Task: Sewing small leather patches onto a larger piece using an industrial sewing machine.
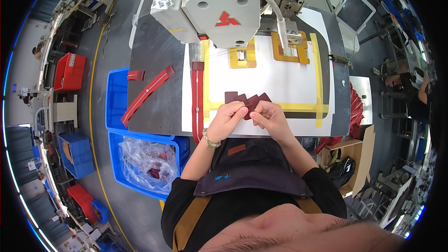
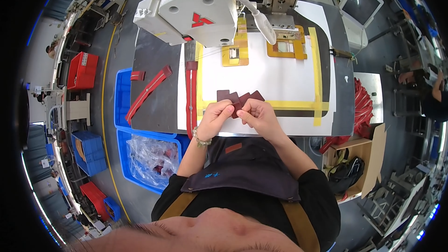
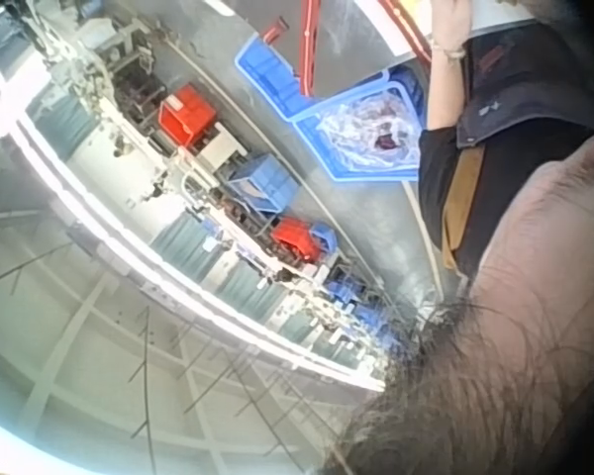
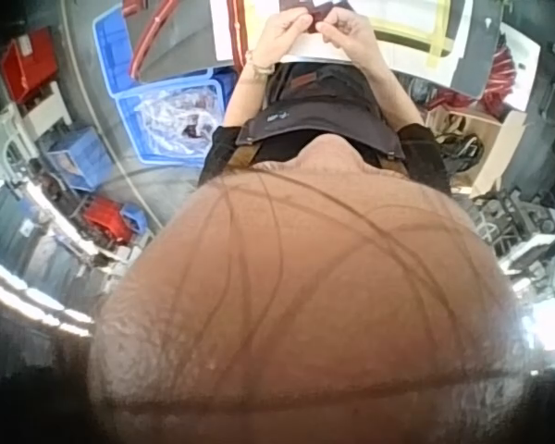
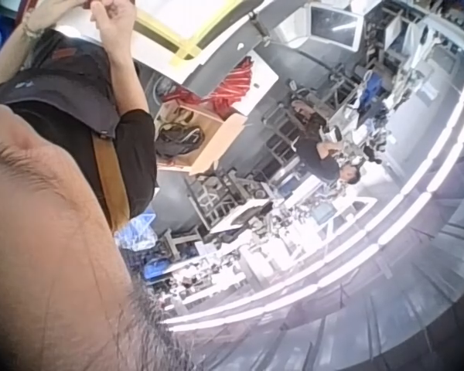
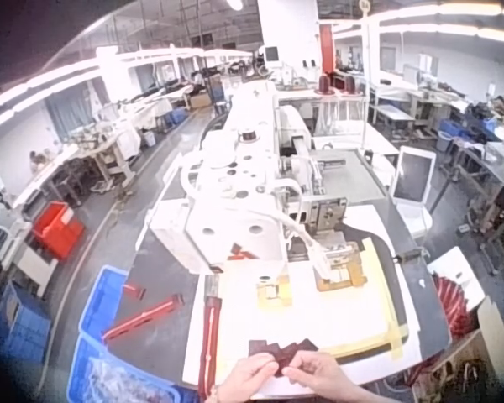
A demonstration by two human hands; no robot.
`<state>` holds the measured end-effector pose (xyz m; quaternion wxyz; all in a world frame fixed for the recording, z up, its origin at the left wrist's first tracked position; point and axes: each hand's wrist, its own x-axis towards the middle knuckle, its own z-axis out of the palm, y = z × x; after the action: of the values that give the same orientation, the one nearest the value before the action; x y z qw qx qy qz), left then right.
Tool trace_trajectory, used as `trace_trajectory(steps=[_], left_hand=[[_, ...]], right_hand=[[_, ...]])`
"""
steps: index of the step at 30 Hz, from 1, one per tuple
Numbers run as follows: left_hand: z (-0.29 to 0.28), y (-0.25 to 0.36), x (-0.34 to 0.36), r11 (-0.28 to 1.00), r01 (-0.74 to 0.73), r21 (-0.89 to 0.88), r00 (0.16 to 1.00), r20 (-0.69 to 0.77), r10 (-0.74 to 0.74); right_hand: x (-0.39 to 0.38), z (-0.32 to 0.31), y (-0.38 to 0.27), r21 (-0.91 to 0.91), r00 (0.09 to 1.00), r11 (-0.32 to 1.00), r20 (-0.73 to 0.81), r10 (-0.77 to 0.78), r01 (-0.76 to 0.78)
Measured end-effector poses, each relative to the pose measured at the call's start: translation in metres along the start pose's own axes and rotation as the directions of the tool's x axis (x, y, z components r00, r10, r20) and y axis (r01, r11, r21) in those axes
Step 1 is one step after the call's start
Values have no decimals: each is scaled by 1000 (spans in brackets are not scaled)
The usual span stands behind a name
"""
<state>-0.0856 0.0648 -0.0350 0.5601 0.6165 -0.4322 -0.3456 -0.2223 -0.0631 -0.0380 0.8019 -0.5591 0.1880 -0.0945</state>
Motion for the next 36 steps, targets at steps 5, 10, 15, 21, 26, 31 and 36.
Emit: trace_trajectory(steps=[5, 10, 15, 21, 26, 31, 36], left_hand=[[-1, -2, 2, 1000, -18, 16, 1000, -5, 18], [-9, -1, 8, 994, -64, 84, 998, 32, 62], [-20, 6, 15, 964, -111, 240, 989, 122, 84], [-33, 8, 16, 939, -128, 321, 990, 97, 102], [-47, -7, -3, 749, 31, 662, 971, -198, 135], [-77, -23, -26, 468, 231, 853, 934, -329, 138], [-126, -32, -28, 190, 362, 913, 902, -394, 176]], right_hand=[[1, 0, 3, -6, 1000, 1000, -12, -4, 4], [2, 4, 3, -16, 1000, 1000, -27, 12, -13], [11, -8, -13, -189, 997, 980, 21, 69, -64], [43, -20, -38, -266, 973, 959, 176, 150, -100], [92, -45, -40, -308, 999, 951, 1, 41, -39], [125, -53, -44, -283, 997, 956, -12, 72, -72], [153, -55, -43, -296, 990, 944, -40, 138, -144]])
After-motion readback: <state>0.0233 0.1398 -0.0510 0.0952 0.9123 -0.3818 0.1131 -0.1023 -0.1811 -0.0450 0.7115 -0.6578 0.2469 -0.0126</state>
